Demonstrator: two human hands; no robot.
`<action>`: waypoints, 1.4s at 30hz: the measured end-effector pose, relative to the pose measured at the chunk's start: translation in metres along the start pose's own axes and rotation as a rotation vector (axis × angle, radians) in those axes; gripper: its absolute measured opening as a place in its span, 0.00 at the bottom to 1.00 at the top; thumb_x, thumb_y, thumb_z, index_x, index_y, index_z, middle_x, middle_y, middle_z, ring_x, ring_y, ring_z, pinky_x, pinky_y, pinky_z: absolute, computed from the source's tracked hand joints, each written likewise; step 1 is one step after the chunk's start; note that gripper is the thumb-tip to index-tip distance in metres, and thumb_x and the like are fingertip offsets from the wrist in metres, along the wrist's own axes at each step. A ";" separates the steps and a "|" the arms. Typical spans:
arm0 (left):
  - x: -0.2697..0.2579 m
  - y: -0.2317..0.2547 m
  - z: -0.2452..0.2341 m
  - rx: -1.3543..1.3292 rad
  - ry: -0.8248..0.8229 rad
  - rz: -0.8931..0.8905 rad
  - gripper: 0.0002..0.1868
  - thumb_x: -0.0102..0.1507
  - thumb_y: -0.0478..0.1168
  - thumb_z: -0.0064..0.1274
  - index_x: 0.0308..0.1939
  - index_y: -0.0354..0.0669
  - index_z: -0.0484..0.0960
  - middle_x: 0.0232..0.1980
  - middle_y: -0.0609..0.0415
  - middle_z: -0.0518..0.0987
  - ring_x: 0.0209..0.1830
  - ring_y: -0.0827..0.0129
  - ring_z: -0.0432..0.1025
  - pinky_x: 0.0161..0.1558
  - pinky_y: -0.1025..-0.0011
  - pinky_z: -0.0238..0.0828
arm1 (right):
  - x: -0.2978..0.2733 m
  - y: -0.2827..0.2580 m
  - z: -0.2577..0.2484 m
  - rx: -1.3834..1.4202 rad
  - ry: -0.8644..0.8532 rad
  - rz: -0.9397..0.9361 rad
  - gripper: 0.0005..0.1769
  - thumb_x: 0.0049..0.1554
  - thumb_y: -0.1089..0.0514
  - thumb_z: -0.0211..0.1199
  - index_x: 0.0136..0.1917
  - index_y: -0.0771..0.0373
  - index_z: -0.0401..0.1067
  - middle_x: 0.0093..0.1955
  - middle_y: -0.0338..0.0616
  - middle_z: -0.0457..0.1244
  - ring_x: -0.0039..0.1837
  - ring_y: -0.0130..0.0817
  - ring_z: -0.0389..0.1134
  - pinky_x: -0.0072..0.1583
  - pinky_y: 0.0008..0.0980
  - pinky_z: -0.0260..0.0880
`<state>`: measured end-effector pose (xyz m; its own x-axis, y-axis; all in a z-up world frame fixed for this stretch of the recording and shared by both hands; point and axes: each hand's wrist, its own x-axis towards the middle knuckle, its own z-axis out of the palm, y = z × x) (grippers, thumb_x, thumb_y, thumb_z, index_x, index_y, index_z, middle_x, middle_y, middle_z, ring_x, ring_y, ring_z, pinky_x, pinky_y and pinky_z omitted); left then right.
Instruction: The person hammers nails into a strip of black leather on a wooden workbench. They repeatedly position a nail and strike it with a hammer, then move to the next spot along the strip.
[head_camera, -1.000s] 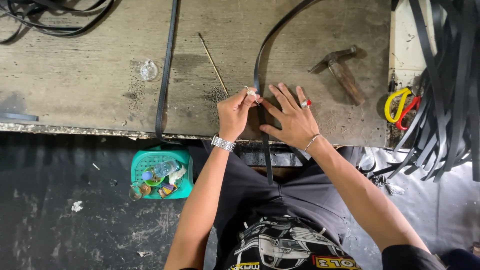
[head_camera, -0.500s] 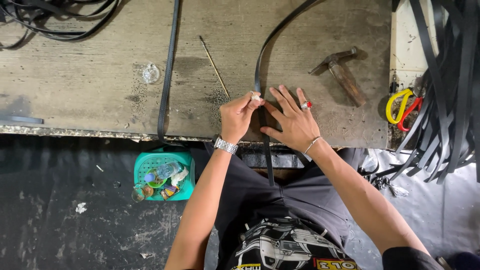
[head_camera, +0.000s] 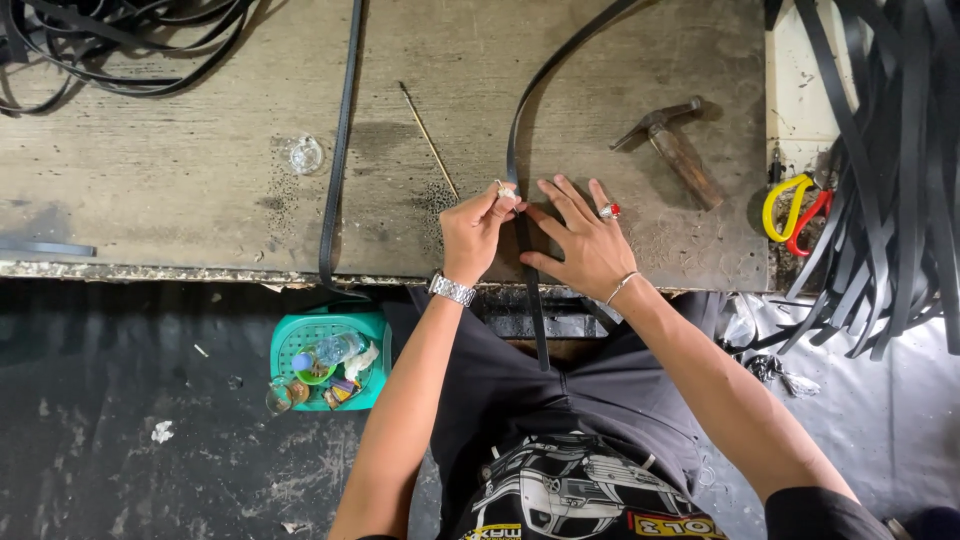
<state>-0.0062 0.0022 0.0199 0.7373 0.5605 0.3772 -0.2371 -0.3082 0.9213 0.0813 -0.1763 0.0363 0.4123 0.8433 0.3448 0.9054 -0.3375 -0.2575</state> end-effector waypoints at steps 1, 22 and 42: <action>0.000 0.001 0.001 0.000 0.000 0.000 0.09 0.68 0.35 0.58 0.50 0.35 0.86 0.39 0.36 0.85 0.37 0.55 0.82 0.35 0.65 0.85 | 0.000 0.000 0.000 0.000 0.000 0.000 0.36 0.59 0.25 0.56 0.69 0.49 0.71 0.79 0.43 0.55 0.83 0.40 0.49 0.80 0.55 0.38; 0.000 -0.001 0.004 0.243 0.014 0.222 0.09 0.65 0.39 0.62 0.48 0.43 0.89 0.35 0.50 0.87 0.35 0.59 0.83 0.34 0.67 0.84 | 0.001 0.001 0.000 -0.002 0.143 -0.038 0.33 0.57 0.29 0.62 0.65 0.52 0.74 0.75 0.44 0.60 0.80 0.40 0.55 0.79 0.54 0.44; -0.010 -0.035 0.011 0.311 0.004 0.323 0.14 0.64 0.41 0.65 0.51 0.42 0.87 0.35 0.46 0.86 0.35 0.50 0.81 0.32 0.65 0.79 | -0.022 0.056 -0.075 0.087 0.141 0.480 0.25 0.69 0.37 0.59 0.54 0.63 0.73 0.35 0.54 0.66 0.42 0.60 0.72 0.44 0.53 0.68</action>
<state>0.0015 -0.0013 -0.0171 0.6540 0.4004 0.6418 -0.2528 -0.6840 0.6843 0.1309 -0.2449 0.0815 0.7951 0.5347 0.2861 0.6010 -0.6320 -0.4893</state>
